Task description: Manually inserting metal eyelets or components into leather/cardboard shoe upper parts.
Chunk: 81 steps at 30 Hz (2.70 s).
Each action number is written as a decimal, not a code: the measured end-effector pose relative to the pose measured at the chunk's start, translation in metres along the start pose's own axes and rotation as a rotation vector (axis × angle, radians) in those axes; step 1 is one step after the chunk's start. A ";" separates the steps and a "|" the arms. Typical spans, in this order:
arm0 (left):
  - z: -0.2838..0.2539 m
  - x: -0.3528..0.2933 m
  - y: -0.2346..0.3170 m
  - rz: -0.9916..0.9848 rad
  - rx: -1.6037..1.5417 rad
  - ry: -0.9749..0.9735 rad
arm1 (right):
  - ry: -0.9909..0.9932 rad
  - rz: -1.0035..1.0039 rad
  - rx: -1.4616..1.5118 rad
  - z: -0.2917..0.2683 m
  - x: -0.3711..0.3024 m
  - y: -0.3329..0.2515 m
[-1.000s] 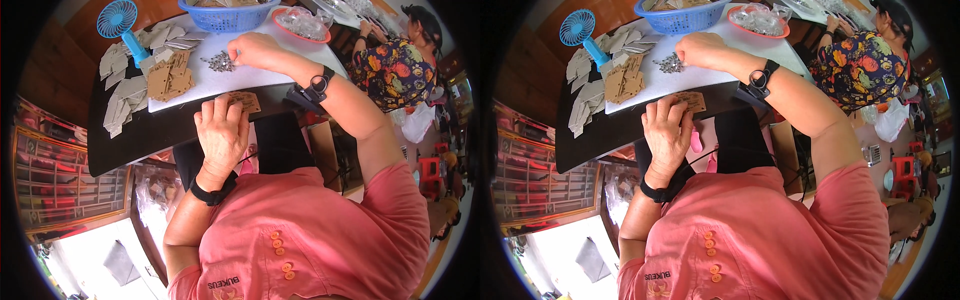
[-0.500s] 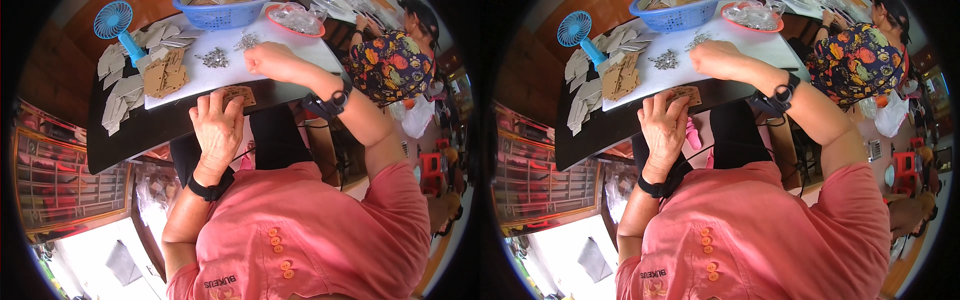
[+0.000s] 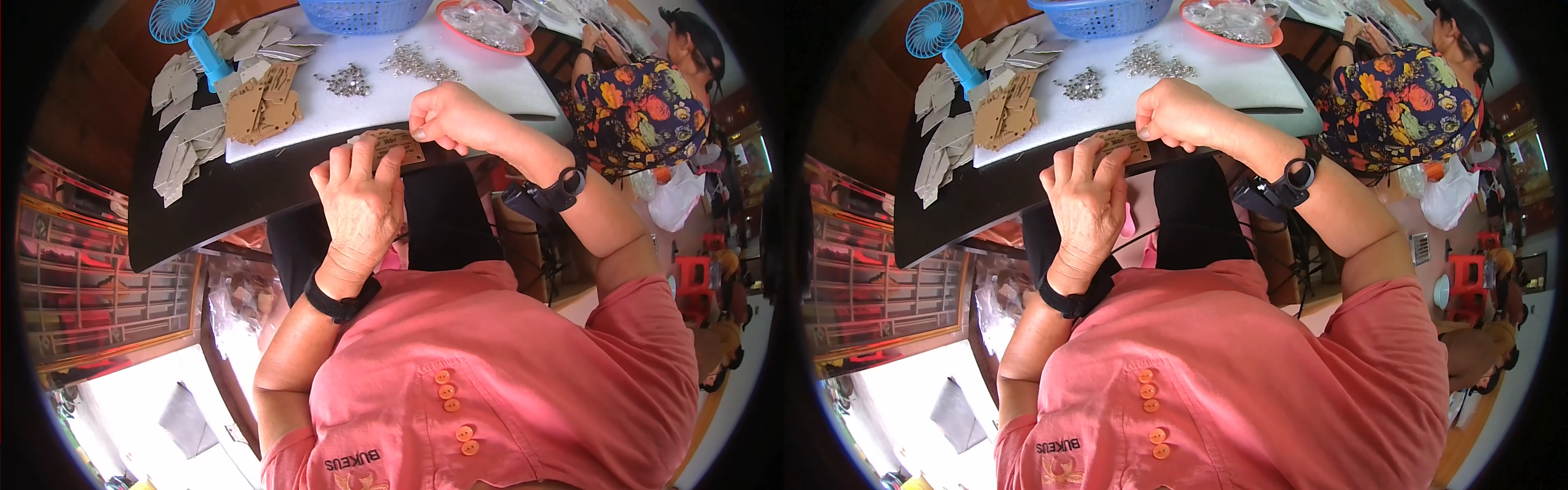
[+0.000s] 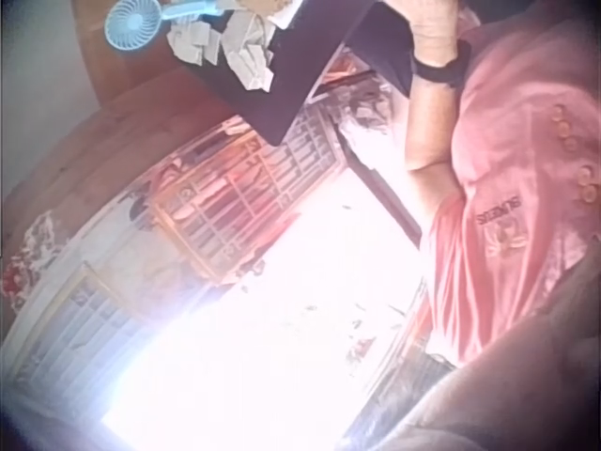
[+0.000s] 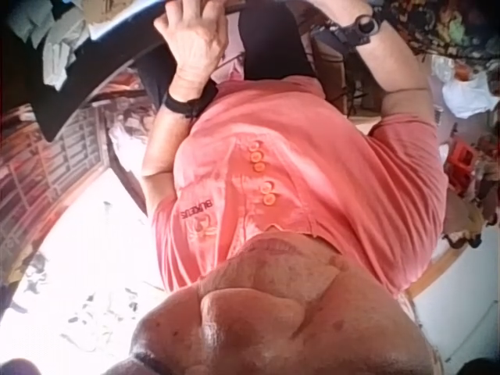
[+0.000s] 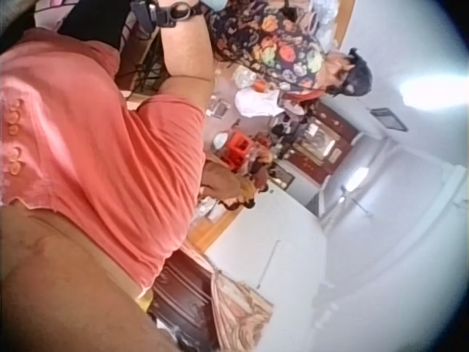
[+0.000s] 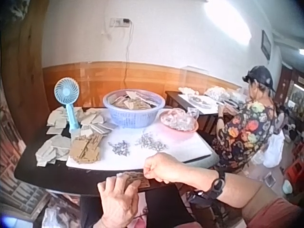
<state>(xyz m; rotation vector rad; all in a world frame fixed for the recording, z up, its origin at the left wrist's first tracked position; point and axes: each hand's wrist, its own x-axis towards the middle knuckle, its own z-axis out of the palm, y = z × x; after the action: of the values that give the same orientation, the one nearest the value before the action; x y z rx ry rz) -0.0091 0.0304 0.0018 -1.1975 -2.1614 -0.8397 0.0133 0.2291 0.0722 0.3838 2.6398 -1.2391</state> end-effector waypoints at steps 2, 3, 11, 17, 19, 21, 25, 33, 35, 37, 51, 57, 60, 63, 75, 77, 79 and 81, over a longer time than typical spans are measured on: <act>0.000 0.000 -0.001 -0.003 0.000 0.004 | -0.012 -0.004 0.017 0.000 0.002 0.001; 0.000 0.000 -0.001 -0.002 0.001 0.006 | -0.020 -0.008 0.037 0.000 0.003 0.001; -0.002 -0.001 0.001 -0.008 -0.015 -0.005 | -0.110 -0.010 0.166 -0.006 0.003 0.002; -0.004 -0.002 0.000 -0.020 -0.026 -0.040 | -0.152 0.006 0.166 -0.009 0.003 0.002; -0.004 -0.001 0.000 -0.021 -0.027 -0.049 | -0.172 0.016 0.170 -0.010 0.003 0.002; -0.004 -0.002 -0.001 -0.017 -0.021 -0.052 | -0.181 0.012 0.160 -0.011 0.004 0.004; -0.001 -0.003 -0.002 -0.007 -0.025 -0.048 | -0.177 0.031 0.173 -0.011 0.002 0.004; -0.006 -0.003 -0.001 -0.024 -0.052 -0.085 | -0.168 0.034 0.108 -0.011 -0.004 -0.001; -0.006 -0.002 -0.001 -0.026 -0.051 -0.087 | -0.169 0.041 0.111 -0.010 -0.004 -0.001; -0.005 -0.002 -0.001 -0.024 -0.050 -0.089 | -0.168 0.048 0.115 -0.011 -0.003 -0.002; -0.002 -0.004 -0.002 0.003 -0.045 -0.055 | -0.164 0.123 -0.017 -0.009 0.001 -0.018; -0.006 -0.002 -0.001 -0.002 -0.049 -0.042 | 0.244 -0.187 -0.256 -0.013 0.039 -0.029; -0.003 -0.003 -0.003 -0.039 -0.098 -0.020 | 0.336 -0.297 -0.398 -0.001 0.068 -0.026; -0.004 -0.004 -0.004 -0.012 -0.081 -0.013 | 0.316 -0.287 -0.552 0.003 0.073 -0.025; -0.005 -0.004 -0.005 -0.001 -0.098 -0.003 | 0.236 -0.154 -0.312 -0.006 0.058 -0.023; -0.006 -0.003 -0.005 -0.001 -0.092 -0.008 | 0.279 -0.213 -0.317 -0.001 0.061 -0.018; -0.005 -0.003 -0.004 0.004 -0.091 -0.001 | 0.327 -0.269 -0.319 0.000 0.062 -0.016; -0.003 -0.004 -0.004 0.003 -0.087 0.001 | 0.313 -0.376 -0.493 0.000 0.064 -0.013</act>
<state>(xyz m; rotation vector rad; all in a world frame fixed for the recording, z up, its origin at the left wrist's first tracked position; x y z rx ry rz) -0.0101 0.0245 0.0003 -1.2417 -2.1416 -0.9412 -0.0514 0.2305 0.0635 -0.0071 3.2662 -0.5898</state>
